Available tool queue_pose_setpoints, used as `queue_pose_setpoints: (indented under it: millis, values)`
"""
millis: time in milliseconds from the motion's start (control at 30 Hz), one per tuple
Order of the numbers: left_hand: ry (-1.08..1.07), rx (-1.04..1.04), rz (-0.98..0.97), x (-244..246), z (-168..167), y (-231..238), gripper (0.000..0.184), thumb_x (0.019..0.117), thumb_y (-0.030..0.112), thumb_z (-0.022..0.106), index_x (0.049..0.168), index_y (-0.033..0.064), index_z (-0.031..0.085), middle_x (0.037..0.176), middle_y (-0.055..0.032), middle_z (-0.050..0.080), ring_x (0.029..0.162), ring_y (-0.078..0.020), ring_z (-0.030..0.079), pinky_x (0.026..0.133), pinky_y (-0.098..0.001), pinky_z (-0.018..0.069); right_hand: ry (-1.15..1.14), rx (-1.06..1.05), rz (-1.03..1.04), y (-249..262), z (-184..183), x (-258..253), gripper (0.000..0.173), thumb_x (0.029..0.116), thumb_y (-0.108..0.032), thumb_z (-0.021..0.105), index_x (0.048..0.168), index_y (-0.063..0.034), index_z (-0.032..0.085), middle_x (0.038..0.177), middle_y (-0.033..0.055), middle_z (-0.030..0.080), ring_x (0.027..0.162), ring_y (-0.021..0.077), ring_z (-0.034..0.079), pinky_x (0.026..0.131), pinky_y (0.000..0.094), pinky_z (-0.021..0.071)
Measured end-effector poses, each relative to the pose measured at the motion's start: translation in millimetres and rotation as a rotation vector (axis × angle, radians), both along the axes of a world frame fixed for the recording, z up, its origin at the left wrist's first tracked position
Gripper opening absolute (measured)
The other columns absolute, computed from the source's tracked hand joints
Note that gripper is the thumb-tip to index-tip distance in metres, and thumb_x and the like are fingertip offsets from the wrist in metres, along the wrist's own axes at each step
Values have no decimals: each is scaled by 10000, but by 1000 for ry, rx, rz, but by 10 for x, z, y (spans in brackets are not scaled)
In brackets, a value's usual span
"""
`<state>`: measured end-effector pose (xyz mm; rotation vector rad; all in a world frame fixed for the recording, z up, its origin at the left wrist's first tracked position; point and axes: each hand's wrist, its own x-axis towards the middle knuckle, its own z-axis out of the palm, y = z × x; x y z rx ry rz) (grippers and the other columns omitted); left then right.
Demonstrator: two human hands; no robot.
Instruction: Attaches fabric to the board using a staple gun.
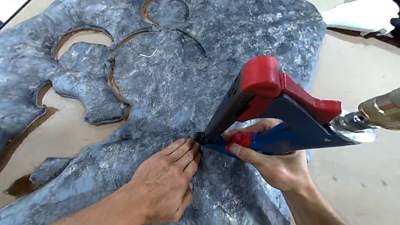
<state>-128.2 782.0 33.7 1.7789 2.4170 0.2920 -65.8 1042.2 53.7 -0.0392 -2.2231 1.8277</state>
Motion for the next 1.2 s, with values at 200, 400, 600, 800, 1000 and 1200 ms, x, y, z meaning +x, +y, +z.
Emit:
queue_pose_setpoints:
  millis: [200,400,600,800,1000,1200]
  values:
    - [5,1,-11,-16,-4,-8,579,1010,367,297,1419,78,586,1513,-83,561,1467,-234,455,1243,-417,314,3,46,35,12,-146,-67,303,800,-185,840,1072,-132,717,986,62,775,903,216,761,805,367,661]
    - [-5,14,-8,-30,-10,-7,574,998,370,327,1412,70,587,1499,-91,572,1455,-231,470,1241,-416,315,45,37,80,55,-179,-89,324,818,-168,833,1125,-186,733,1033,7,770,941,148,746,834,319,644]
    - [8,42,-15,-35,-38,-1,557,995,357,339,1389,68,606,1488,-101,583,1446,-241,481,1239,-407,314,66,48,68,82,-236,-114,344,810,-204,849,1129,-247,728,1024,-70,757,931,79,732,831,281,638]
    - [23,60,-9,-44,-56,-4,559,983,376,362,1379,66,608,1463,-100,604,1426,-240,506,1222,-401,347,85,93,86,66,-236,-151,326,829,-190,832,1128,-259,725,1024,-90,757,941,66,731,832,271,638]
    - [12,84,-19,-29,-67,19,551,983,347,358,1375,60,618,1448,-98,618,1410,-234,524,1224,-393,342,64,153,132,128,-210,-181,332,838,-215,829,1142,-271,708,1027,-115,748,938,44,724,832,253,634]
    - [-5,54,-19,-43,-44,16,572,982,381,365,1392,62,604,1459,-96,608,1405,-226,529,1217,-388,350,70,177,171,184,-265,-186,302,856,-246,814,1132,-249,692,1020,-103,737,927,57,720,819,259,633]
